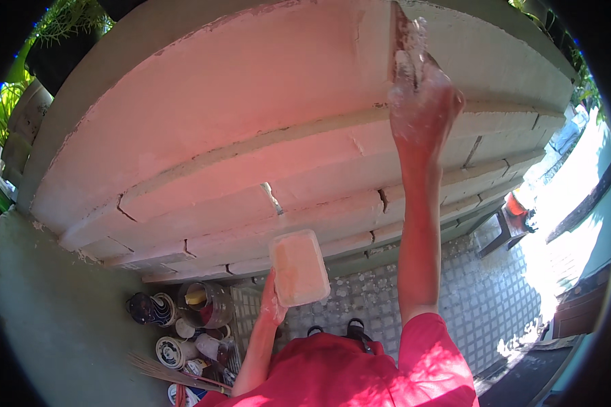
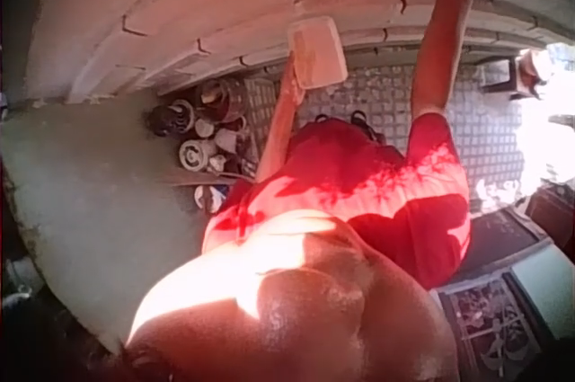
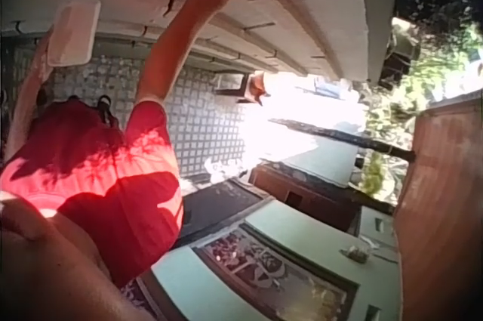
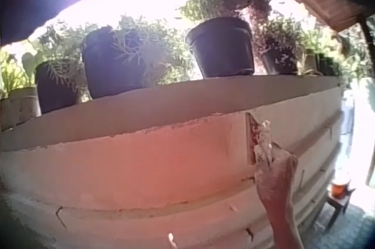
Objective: The recorder is applying white plaster or putty to a brick wall using a putty knife.
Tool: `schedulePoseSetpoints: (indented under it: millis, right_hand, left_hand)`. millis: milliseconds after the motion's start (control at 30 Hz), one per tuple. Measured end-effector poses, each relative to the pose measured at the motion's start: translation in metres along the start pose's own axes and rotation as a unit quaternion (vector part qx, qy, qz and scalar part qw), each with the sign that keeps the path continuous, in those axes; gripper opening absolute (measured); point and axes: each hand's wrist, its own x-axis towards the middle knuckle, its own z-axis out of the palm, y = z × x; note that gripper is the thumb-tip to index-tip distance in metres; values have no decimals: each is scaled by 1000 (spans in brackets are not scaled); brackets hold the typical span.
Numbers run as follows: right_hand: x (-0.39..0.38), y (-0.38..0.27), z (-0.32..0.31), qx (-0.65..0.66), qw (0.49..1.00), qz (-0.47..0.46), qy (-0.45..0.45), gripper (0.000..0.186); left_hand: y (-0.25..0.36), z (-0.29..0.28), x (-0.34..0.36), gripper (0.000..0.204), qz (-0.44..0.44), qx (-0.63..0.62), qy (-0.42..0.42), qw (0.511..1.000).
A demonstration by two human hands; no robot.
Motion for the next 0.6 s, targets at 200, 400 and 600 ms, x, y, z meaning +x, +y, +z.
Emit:
schedulePoseSetpoints:
  millis: [200,400,600]
  right_hand:
    - [-32,-65,49,92,989,-91,-73,13]
    - [-67,-106,52,181,955,-194,-128,16]
    - [-40,-59,19,153,985,-33,-72,24]
  left_hand:
    - [-2,-1,1,60,19,-5,22,1000]
    - [-1,9,4,59,8,-11,11,1000]
    - [0,4,0,59,14,-20,27,999]
